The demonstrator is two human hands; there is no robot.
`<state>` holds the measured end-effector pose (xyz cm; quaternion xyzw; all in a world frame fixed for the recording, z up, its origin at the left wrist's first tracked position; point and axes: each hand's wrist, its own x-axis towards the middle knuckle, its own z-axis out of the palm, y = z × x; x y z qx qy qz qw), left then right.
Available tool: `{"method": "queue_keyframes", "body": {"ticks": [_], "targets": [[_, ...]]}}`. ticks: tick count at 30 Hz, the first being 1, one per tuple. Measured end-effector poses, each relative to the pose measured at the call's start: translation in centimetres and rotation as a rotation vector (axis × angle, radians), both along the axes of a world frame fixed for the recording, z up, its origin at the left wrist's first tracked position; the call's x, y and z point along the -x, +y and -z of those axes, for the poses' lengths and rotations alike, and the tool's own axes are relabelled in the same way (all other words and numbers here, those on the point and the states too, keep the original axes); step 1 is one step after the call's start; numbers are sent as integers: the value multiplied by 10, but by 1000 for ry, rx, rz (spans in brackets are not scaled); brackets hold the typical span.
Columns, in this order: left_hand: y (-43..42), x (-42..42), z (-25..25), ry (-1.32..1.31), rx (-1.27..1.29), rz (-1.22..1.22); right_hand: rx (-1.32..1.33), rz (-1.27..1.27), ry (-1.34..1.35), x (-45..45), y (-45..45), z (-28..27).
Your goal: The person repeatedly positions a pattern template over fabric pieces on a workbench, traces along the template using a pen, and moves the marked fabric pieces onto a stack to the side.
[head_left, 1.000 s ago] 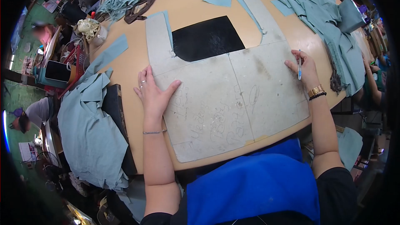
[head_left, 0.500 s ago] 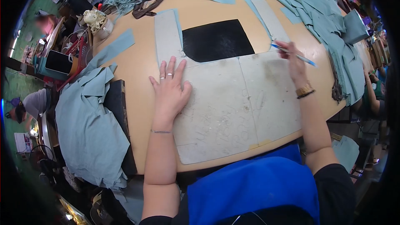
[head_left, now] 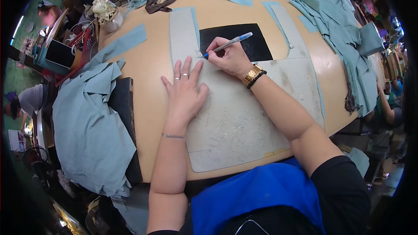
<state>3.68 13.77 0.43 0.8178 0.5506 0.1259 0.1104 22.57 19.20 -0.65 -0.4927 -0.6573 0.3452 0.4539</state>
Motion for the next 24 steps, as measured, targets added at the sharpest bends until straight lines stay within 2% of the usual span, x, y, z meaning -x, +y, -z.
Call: {"method": "queue_keyframes", "body": {"ticks": [2, 8, 11, 17, 24], "targets": [[0, 0, 1, -9, -5, -1, -51, -18, -31, 2, 2, 4], [1, 1, 6, -18, -36, 2, 13, -1, -36, 1, 0, 3], [0, 0, 6, -15, -42, 0, -100, -12, -77, 2, 0, 4], [0, 0, 1, 17, 15, -3, -24, 24, 8, 3, -4, -4], [0, 0, 0, 9, 18, -5, -43, -17, -17, 2, -2, 3]]}}
